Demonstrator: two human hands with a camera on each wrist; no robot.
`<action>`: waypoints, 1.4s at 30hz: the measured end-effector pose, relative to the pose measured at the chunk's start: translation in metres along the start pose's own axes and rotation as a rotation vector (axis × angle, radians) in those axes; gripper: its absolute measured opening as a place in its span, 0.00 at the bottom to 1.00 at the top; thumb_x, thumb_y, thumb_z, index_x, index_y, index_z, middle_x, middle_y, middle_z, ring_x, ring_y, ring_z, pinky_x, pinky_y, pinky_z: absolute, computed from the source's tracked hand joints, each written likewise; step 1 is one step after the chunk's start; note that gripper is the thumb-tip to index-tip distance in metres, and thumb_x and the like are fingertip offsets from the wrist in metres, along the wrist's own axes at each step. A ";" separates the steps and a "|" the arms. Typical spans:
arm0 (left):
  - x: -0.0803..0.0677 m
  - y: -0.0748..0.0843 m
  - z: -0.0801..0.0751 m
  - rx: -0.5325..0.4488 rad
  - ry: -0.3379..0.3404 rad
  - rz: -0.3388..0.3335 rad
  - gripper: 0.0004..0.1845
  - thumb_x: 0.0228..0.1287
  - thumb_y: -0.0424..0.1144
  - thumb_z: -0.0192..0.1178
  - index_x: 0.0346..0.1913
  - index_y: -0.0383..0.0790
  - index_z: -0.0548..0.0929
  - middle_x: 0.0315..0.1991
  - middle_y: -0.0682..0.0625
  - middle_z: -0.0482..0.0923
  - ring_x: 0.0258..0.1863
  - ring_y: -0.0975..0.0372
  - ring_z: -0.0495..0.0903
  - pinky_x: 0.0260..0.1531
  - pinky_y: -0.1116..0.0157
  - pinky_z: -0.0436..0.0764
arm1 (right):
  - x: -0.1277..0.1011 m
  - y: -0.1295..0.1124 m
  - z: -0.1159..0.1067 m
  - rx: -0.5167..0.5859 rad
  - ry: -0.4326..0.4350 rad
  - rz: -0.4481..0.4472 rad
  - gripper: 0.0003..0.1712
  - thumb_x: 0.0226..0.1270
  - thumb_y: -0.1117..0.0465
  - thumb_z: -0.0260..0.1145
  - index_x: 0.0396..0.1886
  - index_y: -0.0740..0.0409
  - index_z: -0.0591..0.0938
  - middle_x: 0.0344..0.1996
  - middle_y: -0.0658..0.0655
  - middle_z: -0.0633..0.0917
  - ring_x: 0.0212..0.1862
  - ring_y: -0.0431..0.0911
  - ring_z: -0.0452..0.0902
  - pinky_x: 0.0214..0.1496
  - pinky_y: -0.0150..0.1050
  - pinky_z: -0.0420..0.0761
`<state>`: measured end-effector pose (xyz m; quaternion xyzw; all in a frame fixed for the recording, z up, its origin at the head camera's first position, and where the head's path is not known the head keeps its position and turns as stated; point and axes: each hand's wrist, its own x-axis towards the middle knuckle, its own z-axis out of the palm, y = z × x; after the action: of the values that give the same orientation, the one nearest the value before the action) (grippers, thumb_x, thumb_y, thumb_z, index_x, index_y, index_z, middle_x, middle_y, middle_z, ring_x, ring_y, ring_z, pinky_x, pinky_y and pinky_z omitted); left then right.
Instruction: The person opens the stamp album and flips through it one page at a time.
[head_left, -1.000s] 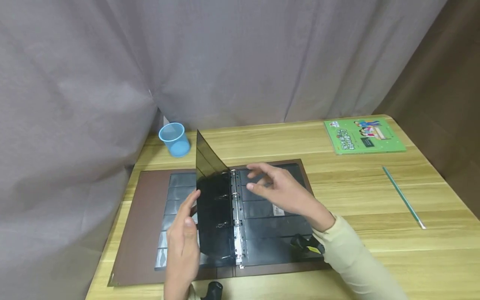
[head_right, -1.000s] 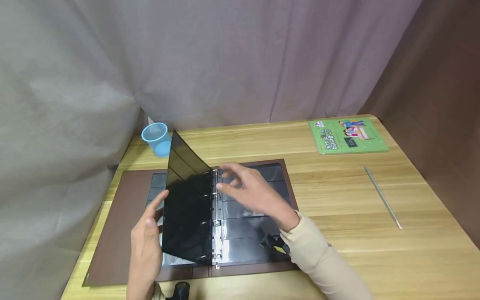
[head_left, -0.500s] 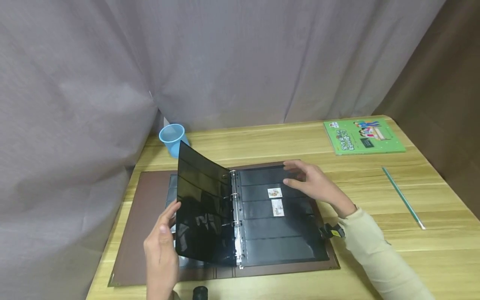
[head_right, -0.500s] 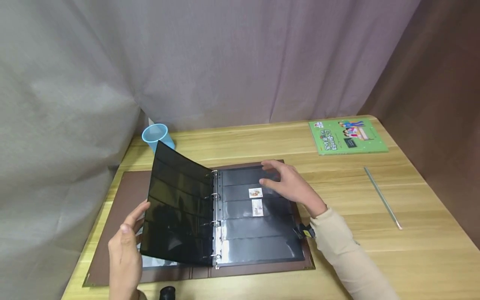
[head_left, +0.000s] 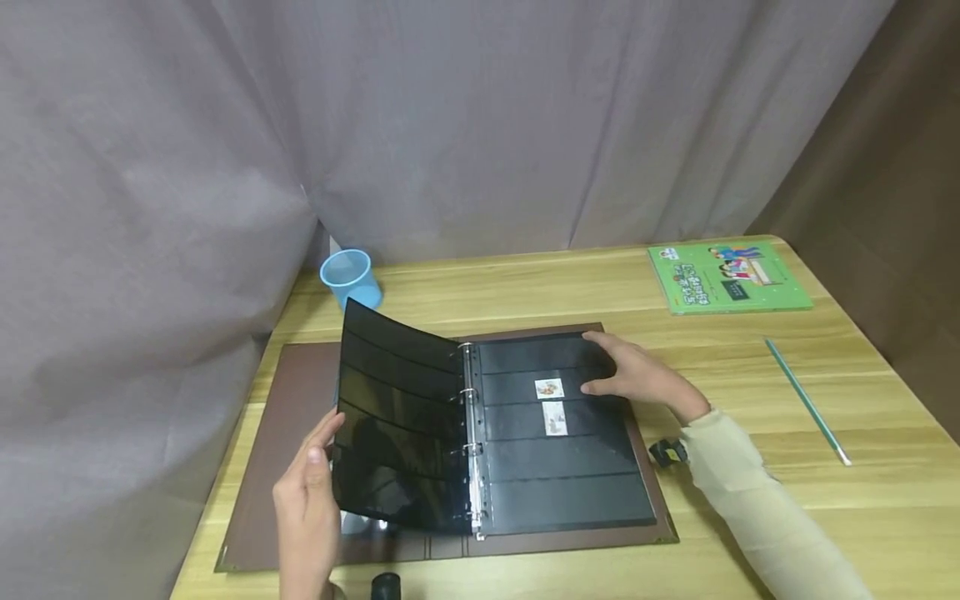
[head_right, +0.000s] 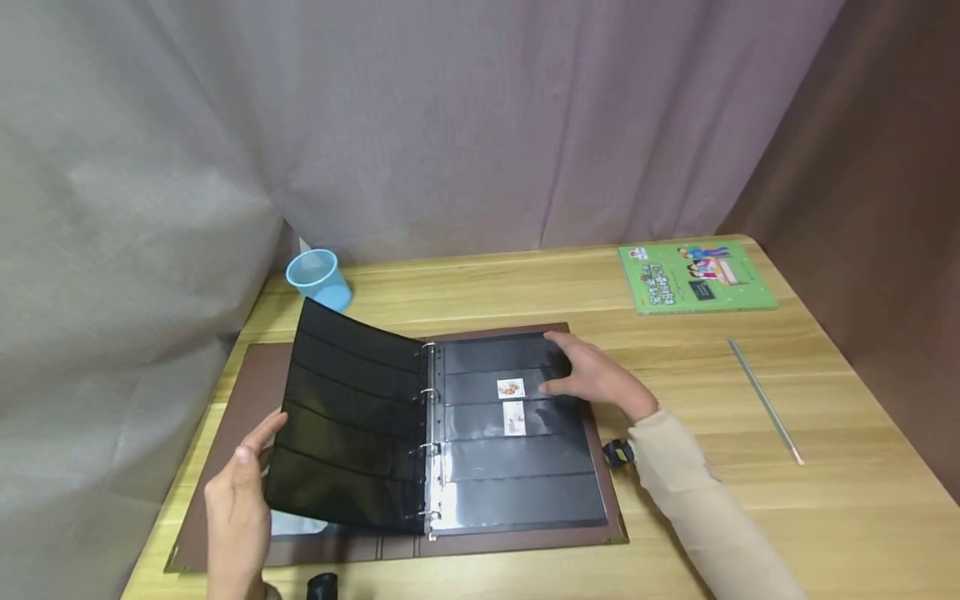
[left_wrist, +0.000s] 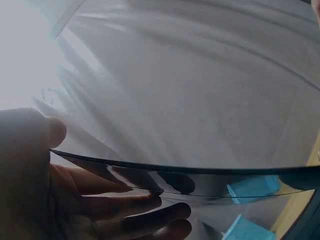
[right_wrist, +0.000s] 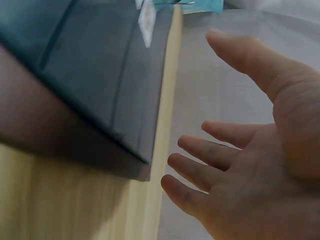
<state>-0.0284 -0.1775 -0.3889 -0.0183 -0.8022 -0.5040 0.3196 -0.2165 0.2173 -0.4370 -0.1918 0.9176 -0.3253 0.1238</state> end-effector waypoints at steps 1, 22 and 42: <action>0.000 -0.001 -0.001 0.001 -0.002 -0.012 0.24 0.82 0.33 0.35 0.59 0.30 0.82 0.60 0.36 0.80 0.62 0.70 0.74 0.57 0.78 0.70 | 0.001 0.002 0.001 -0.010 -0.011 0.014 0.53 0.61 0.56 0.77 0.77 0.71 0.57 0.74 0.77 0.59 0.74 0.71 0.54 0.72 0.66 0.59; -0.010 -0.036 -0.016 0.248 -0.045 -0.384 0.19 0.80 0.41 0.51 0.62 0.33 0.82 0.56 0.33 0.81 0.55 0.43 0.81 0.53 0.52 0.81 | 0.010 0.029 0.014 -0.061 -0.114 0.084 0.70 0.51 0.49 0.82 0.76 0.78 0.48 0.77 0.78 0.42 0.76 0.73 0.41 0.73 0.66 0.51; -0.011 -0.059 -0.021 0.410 -0.262 -0.540 0.25 0.79 0.46 0.52 0.64 0.27 0.77 0.64 0.28 0.72 0.67 0.35 0.67 0.64 0.37 0.66 | 0.016 0.020 0.016 -0.142 -0.129 0.090 0.65 0.50 0.51 0.82 0.77 0.75 0.54 0.78 0.74 0.45 0.78 0.69 0.38 0.74 0.65 0.52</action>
<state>-0.0297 -0.2207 -0.4355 0.1945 -0.8965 -0.3924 0.0665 -0.2304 0.2160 -0.4639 -0.1792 0.9362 -0.2404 0.1832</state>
